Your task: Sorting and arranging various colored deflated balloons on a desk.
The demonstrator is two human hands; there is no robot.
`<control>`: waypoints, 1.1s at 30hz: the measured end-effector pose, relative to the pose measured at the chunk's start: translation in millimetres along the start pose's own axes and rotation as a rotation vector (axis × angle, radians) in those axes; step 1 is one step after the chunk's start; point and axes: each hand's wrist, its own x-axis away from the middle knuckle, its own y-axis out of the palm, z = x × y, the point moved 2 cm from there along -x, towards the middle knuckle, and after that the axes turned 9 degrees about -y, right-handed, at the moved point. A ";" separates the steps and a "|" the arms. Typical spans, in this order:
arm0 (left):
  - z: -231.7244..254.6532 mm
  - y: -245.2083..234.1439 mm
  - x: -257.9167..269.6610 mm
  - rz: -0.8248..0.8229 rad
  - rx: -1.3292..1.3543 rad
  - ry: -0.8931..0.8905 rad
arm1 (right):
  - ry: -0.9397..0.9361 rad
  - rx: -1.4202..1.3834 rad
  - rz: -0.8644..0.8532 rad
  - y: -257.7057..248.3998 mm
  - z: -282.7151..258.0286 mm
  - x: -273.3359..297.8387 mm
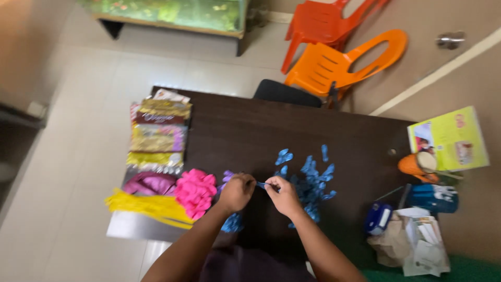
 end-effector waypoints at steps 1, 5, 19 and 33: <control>-14.9 -4.4 12.0 0.010 0.000 -0.013 | -0.003 -0.005 -0.015 12.4 -12.4 4.4; -62.6 -23.0 58.1 0.000 -0.033 -0.052 | 0.222 0.049 -0.125 58.0 -48.0 23.7; -64.0 -55.2 117.6 -0.120 -0.310 -0.013 | 0.027 0.296 -0.186 84.3 -107.5 70.5; 11.7 20.7 6.8 -0.081 -0.169 0.165 | 0.097 0.318 0.173 -30.6 9.3 19.7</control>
